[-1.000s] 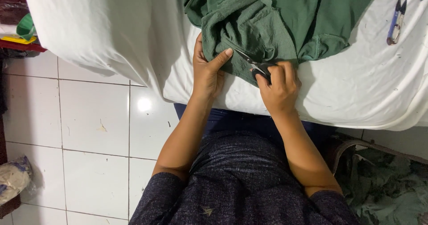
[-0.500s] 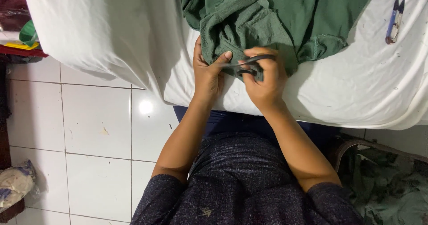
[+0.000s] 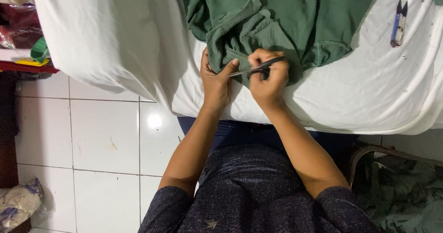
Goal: Trimming excess threads from a green garment using scissors on a work table.
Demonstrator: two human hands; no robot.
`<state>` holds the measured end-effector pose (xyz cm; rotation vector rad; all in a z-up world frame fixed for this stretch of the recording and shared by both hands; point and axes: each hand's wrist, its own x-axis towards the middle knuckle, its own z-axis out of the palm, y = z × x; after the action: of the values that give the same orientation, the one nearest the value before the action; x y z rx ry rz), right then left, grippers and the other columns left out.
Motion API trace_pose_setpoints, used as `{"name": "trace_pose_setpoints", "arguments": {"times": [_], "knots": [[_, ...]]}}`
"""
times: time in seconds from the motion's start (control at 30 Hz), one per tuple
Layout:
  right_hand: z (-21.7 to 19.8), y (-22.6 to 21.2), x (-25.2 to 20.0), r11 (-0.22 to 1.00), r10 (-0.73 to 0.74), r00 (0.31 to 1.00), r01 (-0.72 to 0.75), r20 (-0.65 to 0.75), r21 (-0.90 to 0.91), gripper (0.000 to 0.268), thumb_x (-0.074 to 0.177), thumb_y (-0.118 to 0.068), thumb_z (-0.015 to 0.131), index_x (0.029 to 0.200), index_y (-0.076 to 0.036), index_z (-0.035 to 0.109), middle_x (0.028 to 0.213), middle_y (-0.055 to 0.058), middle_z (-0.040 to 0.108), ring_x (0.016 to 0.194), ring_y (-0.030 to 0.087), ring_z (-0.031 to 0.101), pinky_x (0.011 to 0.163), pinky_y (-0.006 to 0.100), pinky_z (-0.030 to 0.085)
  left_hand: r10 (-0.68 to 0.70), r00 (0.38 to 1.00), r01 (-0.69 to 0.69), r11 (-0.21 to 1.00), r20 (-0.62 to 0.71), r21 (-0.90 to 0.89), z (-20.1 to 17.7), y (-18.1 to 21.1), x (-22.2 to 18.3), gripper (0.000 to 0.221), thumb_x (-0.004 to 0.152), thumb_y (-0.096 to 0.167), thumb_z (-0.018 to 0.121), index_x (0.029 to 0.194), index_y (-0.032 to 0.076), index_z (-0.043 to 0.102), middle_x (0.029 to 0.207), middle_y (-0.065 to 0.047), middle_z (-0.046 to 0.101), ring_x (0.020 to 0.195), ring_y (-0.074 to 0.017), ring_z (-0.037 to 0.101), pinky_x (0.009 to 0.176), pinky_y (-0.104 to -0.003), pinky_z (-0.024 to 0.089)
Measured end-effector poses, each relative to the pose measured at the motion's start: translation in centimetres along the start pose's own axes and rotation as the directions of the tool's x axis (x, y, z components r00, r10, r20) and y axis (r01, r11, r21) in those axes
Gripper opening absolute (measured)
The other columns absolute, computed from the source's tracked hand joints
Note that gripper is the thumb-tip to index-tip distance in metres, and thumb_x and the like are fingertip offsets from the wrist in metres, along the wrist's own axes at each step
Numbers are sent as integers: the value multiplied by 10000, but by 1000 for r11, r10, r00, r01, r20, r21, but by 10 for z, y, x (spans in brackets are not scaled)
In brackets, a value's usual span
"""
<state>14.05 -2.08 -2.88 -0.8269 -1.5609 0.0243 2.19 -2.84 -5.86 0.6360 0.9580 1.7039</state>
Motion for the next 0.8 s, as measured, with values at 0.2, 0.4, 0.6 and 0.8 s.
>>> {"name": "trace_pose_setpoints", "arguments": {"times": [0.2, 0.4, 0.6, 0.8], "knots": [[0, 15, -15, 904, 377, 923, -347, -82, 250, 313, 1002, 116, 607, 1126, -69, 387, 897, 104, 668, 743, 165, 624, 742, 279, 498, 13, 1000, -12, 999, -5, 31, 2, 0, -2, 611, 828, -37, 856, 1353, 102, 576, 1128, -75, 733, 1039, -191, 712, 886, -349, 610], [0, 17, -24, 862, 473, 880, -452, -44, 230, 327, 1012, 30, 672, 1119, -59, 376, 885, 108, 685, 761, 181, 705, 742, 273, 528, 28, 999, -28, 999, -16, 41, 1, -1, -2, 608, 832, -31, 856, 1354, 109, 576, 1139, -78, 728, 1055, -203, 710, 894, -358, 610], [0, 15, -16, 877, 463, 884, -445, -70, 179, 357, 959, 99, 666, 1111, -72, 391, 927, 106, 692, 803, 224, 727, 687, 267, 556, 37, 998, -35, 999, -52, 40, 4, 1, -3, 506, 888, 81, 845, 1322, 137, 593, 1109, -53, 725, 1027, -181, 707, 859, -367, 609], [3, 18, -21, 872, 474, 874, -449, -108, 195, 412, 926, 145, 647, 1121, -81, 362, 1023, 135, 681, 882, 250, 730, 725, 289, 569, 54, 994, -43, 992, -93, 119, 7, 1, -3, 484, 879, 75, 842, 1290, 146, 597, 1076, -37, 715, 993, -172, 702, 840, -340, 606]]}}
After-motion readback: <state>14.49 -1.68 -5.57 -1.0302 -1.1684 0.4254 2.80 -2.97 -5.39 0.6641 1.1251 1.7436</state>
